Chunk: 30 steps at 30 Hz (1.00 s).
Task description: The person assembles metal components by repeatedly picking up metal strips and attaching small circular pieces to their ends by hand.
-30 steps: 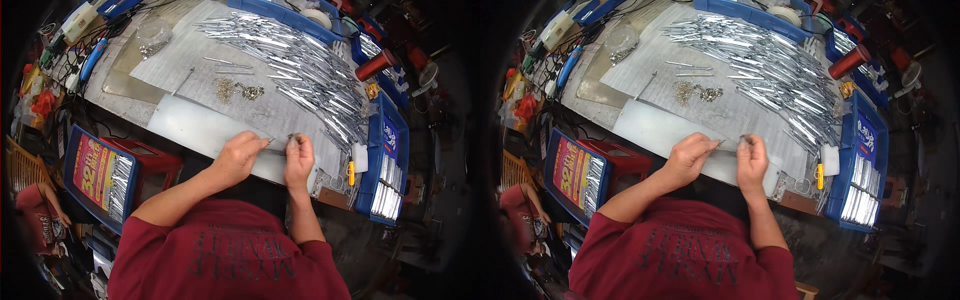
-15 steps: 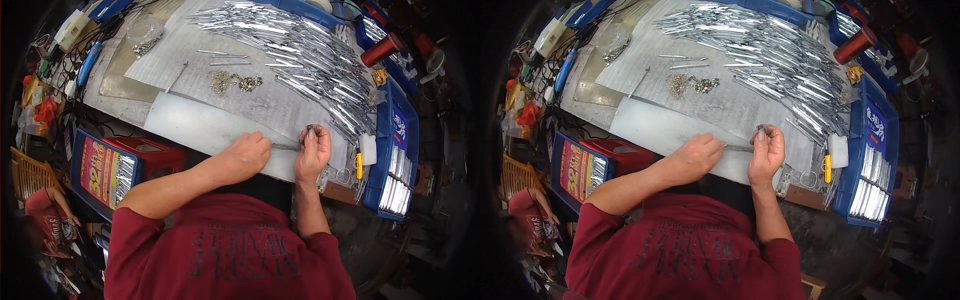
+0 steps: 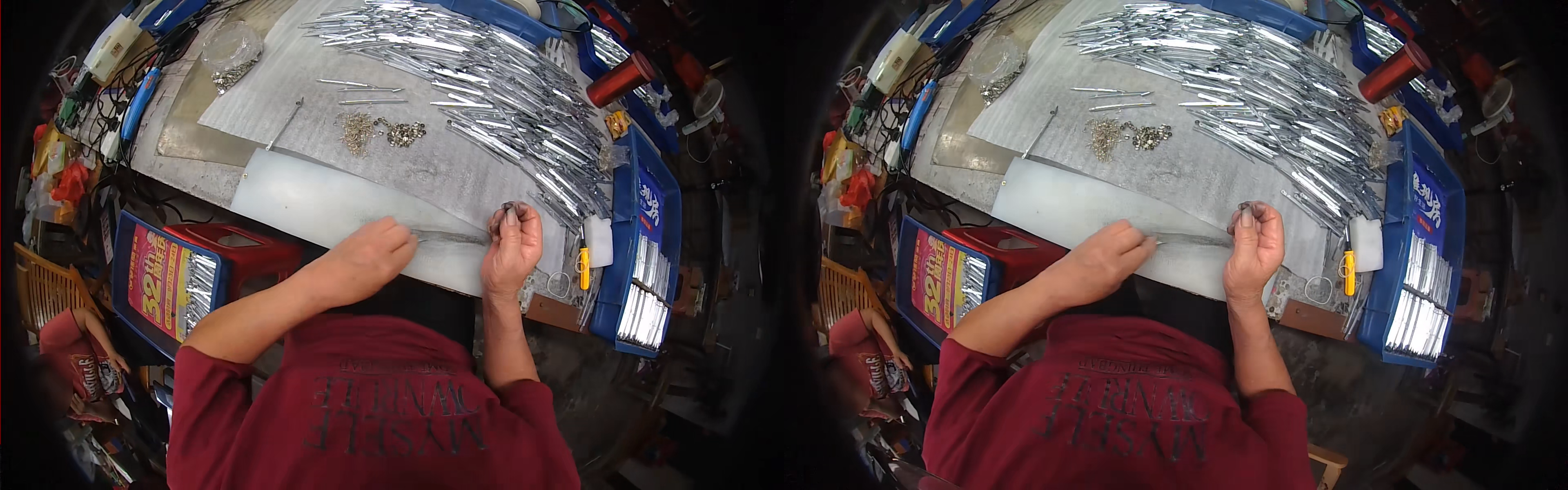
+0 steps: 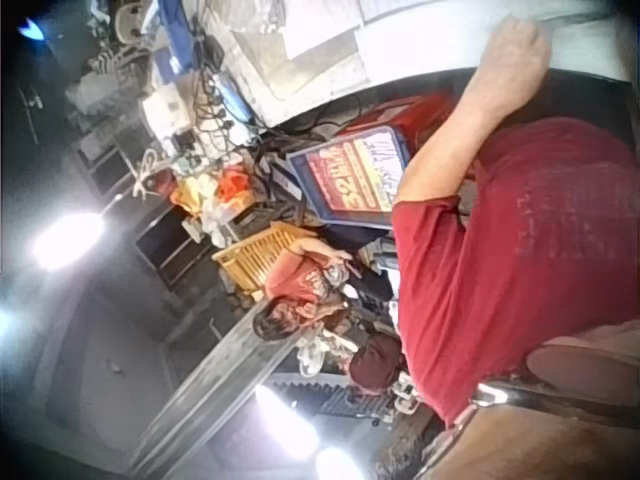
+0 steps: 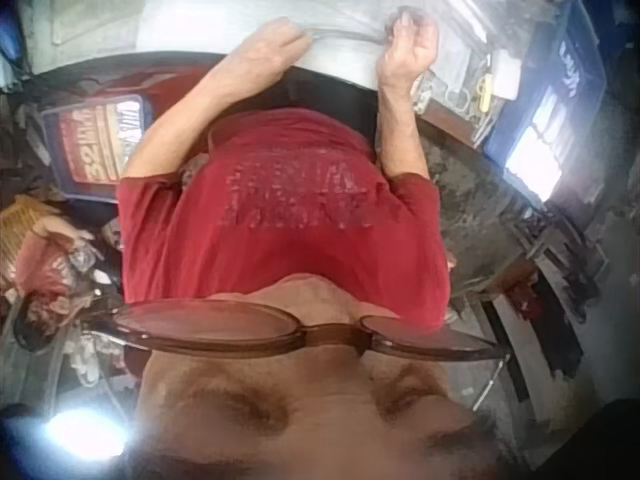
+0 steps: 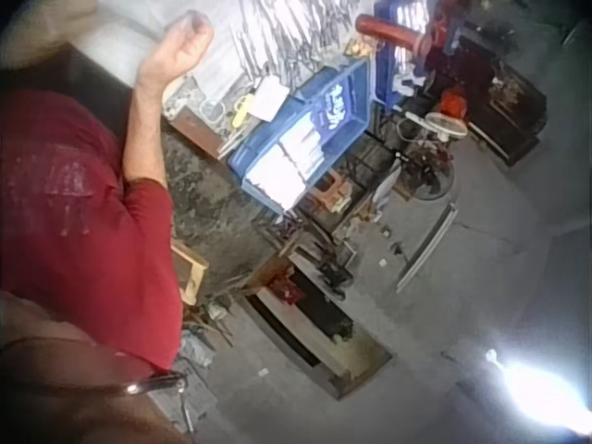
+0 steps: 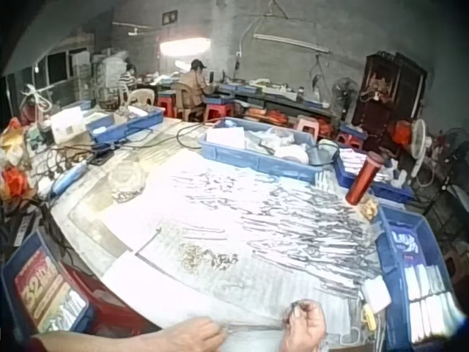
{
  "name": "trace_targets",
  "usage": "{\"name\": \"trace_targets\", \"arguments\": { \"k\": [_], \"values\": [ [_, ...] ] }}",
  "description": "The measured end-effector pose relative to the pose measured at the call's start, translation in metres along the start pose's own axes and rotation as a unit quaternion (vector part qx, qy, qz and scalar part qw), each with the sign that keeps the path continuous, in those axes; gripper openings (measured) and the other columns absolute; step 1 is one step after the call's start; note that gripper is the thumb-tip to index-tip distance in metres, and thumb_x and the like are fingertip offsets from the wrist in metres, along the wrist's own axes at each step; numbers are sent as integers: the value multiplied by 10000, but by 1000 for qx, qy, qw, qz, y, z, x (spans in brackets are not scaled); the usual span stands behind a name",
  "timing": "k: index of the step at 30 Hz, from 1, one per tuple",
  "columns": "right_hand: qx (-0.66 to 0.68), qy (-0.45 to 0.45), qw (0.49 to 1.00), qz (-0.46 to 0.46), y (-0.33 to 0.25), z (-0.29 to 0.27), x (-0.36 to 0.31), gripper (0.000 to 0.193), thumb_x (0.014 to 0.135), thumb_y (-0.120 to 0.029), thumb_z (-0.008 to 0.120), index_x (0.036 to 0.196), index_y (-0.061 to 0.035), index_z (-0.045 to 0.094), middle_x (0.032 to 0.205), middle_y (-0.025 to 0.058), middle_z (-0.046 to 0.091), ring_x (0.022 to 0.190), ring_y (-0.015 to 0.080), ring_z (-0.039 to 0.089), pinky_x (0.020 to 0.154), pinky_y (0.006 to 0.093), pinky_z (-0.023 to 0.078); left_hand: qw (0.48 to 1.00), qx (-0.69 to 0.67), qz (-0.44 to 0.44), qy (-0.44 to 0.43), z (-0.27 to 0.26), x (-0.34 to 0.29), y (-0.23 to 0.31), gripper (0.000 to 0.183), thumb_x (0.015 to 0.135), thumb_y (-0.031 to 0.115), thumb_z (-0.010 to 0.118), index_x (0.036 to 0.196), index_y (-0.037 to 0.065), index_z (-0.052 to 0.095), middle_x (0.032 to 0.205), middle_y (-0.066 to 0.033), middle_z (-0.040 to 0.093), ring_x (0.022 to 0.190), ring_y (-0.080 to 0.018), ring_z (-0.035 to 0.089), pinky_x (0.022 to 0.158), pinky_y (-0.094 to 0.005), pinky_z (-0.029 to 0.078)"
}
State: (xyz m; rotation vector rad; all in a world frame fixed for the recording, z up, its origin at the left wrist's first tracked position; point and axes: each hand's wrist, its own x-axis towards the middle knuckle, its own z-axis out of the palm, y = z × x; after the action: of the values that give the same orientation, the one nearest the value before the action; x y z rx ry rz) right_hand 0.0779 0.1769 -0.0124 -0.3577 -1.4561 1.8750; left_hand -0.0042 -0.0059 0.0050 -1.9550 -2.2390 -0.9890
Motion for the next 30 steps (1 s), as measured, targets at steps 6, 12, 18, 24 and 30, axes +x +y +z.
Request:
{"name": "trace_targets", "arguments": {
  "k": [6, 12, 18, 24, 30],
  "values": [
    [-1, 0, 1000, -6, -2, 6, 1, 97, 852, -71, 471, 926, -8, 467, 771, 28, 493, 653, 54, 426, 572, 181, 354, 994, 66, 10, -87, 3, 11, 1, 253, 616, 12, 507, 856, -66, 522, 765, -96, 433, 713, -226, 446, 628, -299, 400],
    [4, 6, 1000, -10, -3, 6, 2, 80, 845, -56, 480, 909, -10, 468, 763, 23, 489, 658, 58, 431, 588, 186, 362, 998, 31, 46, 17, 35, 43, 5, 219, 623, 31, 510, 821, -61, 532, 724, -87, 446, 677, -231, 466, 606, -309, 412],
    [-71, -9, 997, -31, -1, 5, -12, 89, 849, -56, 485, 912, 8, 482, 759, 14, 491, 663, 52, 432, 593, 178, 364, 958, -163, -104, 214, 39, 37, 13, 208, 699, -54, 533, 902, -38, 576, 758, -104, 526, 691, -212, 520, 588, -264, 420],
    [-201, -73, 977, -16, -2, 20, -26, 87, 841, -62, 515, 876, 17, 528, 729, -3, 507, 640, 40, 435, 562, 177, 376, 876, -355, -234, 226, 27, 30, 19, 175, 784, -26, 531, 948, -21, 593, 806, -68, 551, 718, -117, 510, 610, -220, 408],
    [-155, -71, 985, -15, 5, 25, -29, 85, 814, -55, 560, 852, 12, 524, 730, 1, 516, 643, 43, 434, 561, 177, 381, 858, -380, -231, 256, 29, 27, 25, 170, 794, -22, 526, 951, -29, 589, 822, -64, 550, 739, -110, 513, 637, -213, 413]
  ]
}}
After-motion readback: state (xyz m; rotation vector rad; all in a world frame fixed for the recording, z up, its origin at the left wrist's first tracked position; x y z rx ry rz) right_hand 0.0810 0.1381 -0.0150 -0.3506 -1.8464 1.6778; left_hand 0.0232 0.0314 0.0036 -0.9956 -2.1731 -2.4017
